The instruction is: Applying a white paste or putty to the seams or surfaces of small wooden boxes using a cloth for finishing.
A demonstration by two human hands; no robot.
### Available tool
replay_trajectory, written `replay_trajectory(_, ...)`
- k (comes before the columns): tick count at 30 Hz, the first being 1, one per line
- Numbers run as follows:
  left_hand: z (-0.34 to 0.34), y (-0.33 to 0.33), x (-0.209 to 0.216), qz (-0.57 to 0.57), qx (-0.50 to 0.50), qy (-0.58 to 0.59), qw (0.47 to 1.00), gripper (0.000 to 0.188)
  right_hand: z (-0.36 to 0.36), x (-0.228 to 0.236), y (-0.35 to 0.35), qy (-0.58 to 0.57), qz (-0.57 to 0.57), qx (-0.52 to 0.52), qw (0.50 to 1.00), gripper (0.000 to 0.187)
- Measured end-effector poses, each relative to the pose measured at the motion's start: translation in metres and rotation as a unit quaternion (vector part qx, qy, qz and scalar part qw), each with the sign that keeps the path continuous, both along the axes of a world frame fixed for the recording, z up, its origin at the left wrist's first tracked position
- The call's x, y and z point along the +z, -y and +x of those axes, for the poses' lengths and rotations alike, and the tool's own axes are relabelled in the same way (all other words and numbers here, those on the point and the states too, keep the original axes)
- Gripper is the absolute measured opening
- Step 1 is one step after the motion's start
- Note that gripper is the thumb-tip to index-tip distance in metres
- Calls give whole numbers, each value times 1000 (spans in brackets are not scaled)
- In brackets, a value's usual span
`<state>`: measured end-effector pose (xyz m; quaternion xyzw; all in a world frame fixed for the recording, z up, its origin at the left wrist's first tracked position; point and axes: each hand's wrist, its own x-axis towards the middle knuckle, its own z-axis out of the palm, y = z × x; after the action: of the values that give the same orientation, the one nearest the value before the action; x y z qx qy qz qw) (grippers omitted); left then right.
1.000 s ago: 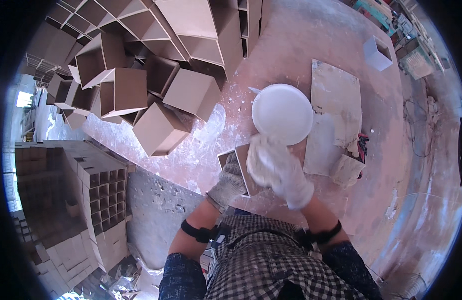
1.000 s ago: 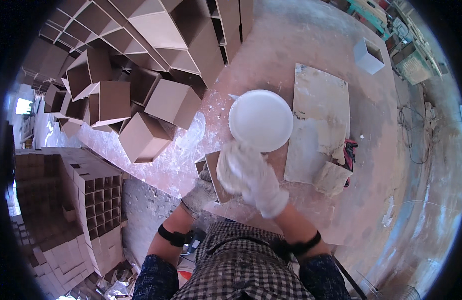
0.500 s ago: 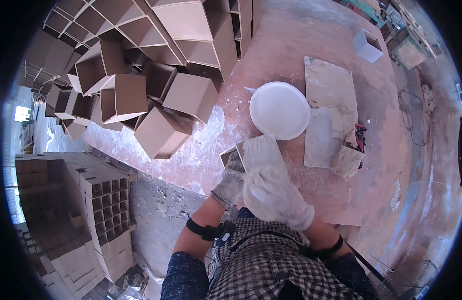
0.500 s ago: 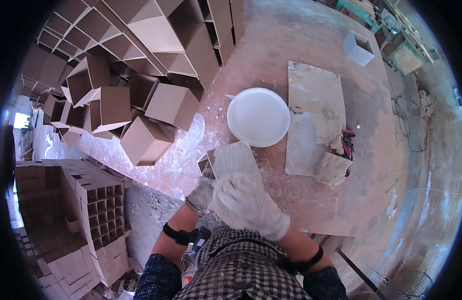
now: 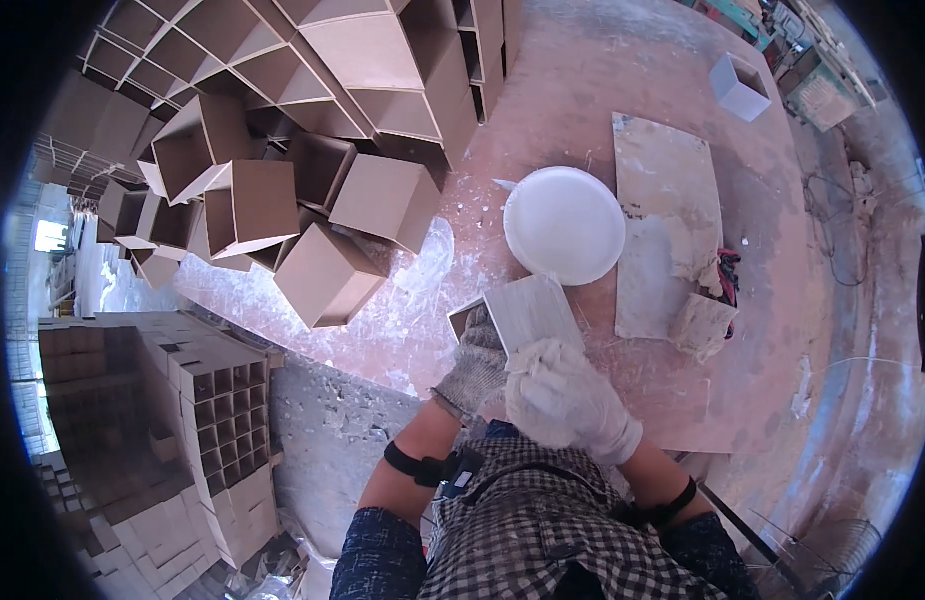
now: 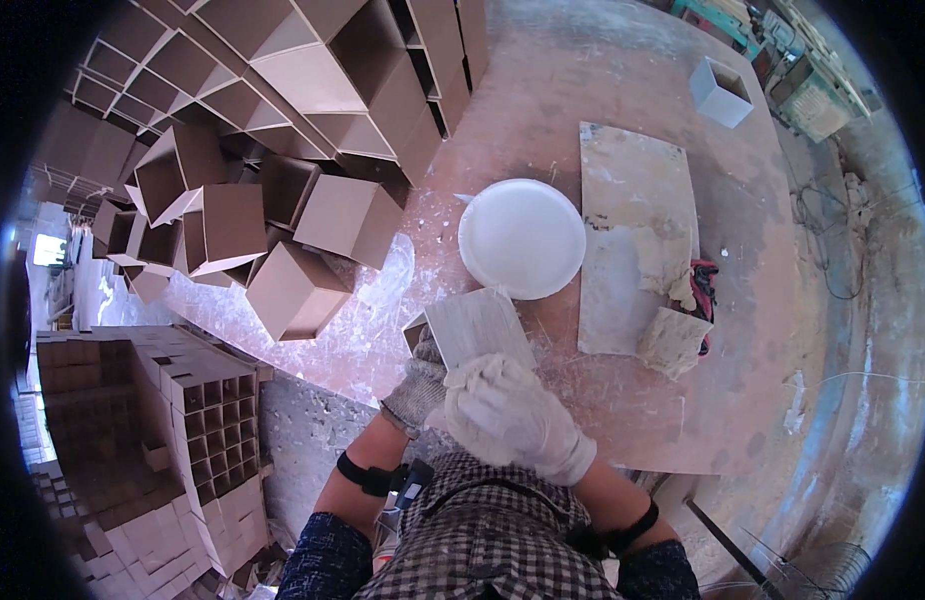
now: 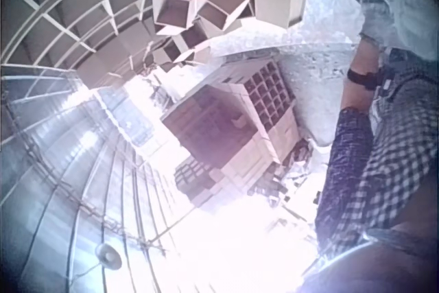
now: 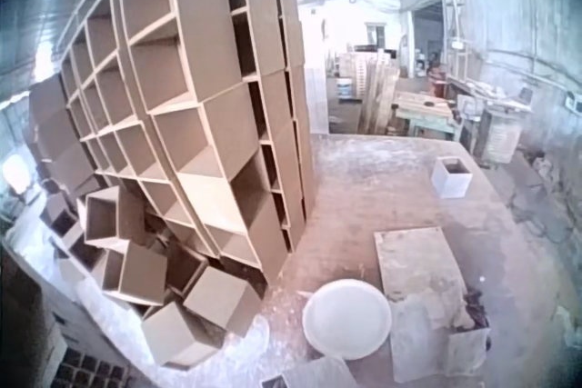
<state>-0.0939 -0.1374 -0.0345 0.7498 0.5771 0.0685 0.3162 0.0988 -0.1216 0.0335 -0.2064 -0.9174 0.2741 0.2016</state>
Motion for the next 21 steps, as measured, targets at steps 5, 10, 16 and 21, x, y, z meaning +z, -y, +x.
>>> replay_trajectory(5, -3, -1, -29, 209, -54, 66, 974, 45, -11, 2, -71, -107, 129, -33, 985, 38)
replay_trajectory(10, -6, 4, -54, 99, 26, 198, 975, 45, -2, -26, -62, -138, 34, -46, 989, 34)
replay_trajectory(16, -14, 0, -28, 302, -76, -21, 950, 53, 60, -14, 60, -242, -314, -225, 890, 30)
replay_trajectory(21, -34, 3, -21, 176, -114, -32, 977, 49, 49, 60, 28, -128, -200, -284, 929, 35)
